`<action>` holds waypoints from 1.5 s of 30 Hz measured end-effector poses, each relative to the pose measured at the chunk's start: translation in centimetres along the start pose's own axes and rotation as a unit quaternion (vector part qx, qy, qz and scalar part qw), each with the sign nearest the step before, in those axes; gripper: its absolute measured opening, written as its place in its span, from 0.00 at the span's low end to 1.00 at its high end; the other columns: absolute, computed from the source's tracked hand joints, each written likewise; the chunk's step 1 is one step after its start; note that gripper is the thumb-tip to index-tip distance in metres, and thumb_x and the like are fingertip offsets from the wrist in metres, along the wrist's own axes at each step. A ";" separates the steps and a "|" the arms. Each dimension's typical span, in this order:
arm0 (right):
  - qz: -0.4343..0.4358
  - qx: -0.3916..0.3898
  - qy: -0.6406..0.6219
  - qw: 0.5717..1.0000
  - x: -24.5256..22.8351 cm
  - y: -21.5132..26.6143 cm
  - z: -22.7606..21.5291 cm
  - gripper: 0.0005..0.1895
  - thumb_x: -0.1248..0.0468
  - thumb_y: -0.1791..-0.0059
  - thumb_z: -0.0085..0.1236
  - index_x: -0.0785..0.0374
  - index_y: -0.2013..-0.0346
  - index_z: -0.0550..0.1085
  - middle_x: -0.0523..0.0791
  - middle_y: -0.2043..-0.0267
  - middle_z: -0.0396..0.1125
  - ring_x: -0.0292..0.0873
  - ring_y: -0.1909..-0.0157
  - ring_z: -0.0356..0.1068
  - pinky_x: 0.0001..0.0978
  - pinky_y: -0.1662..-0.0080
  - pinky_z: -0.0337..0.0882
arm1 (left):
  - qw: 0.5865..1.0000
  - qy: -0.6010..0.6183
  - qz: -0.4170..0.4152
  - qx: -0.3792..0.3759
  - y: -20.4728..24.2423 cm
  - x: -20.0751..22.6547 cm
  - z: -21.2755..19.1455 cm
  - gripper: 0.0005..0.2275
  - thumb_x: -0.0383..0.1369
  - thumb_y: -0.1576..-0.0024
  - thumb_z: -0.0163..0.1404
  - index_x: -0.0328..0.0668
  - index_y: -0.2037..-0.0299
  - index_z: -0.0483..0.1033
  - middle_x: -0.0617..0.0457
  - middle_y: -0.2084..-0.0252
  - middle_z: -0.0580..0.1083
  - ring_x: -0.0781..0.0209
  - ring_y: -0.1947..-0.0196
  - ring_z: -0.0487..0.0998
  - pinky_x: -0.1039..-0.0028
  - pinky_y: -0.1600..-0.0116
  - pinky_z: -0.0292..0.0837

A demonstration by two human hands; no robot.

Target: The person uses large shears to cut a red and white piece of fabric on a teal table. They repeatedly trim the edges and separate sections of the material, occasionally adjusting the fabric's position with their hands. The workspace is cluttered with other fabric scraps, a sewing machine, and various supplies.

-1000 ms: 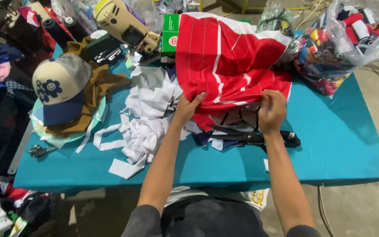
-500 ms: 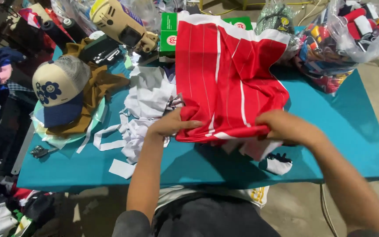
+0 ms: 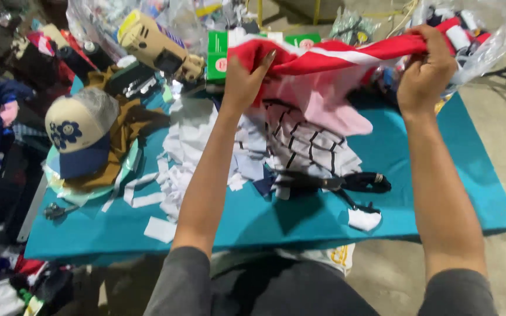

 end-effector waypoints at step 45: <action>0.104 -0.586 0.277 0.754 -7.0 25.9 -8.9 0.38 0.52 0.59 0.64 0.61 0.37 0.64 0.53 0.44 0.62 0.56 0.49 0.68 0.45 0.57 0.75 | 0.816 0.301 -0.484 0.095 13.3 -8.4 -0.1 0.32 0.46 0.50 0.56 0.38 0.38 0.64 0.40 0.38 0.69 0.44 0.43 0.75 0.67 0.55 0.81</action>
Point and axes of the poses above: each hand's wrist, its own y-axis away from the middle knuckle, its own z-axis out of the palm, x = y × z, the point moved 1 cm from there along -y, towards the middle knuckle
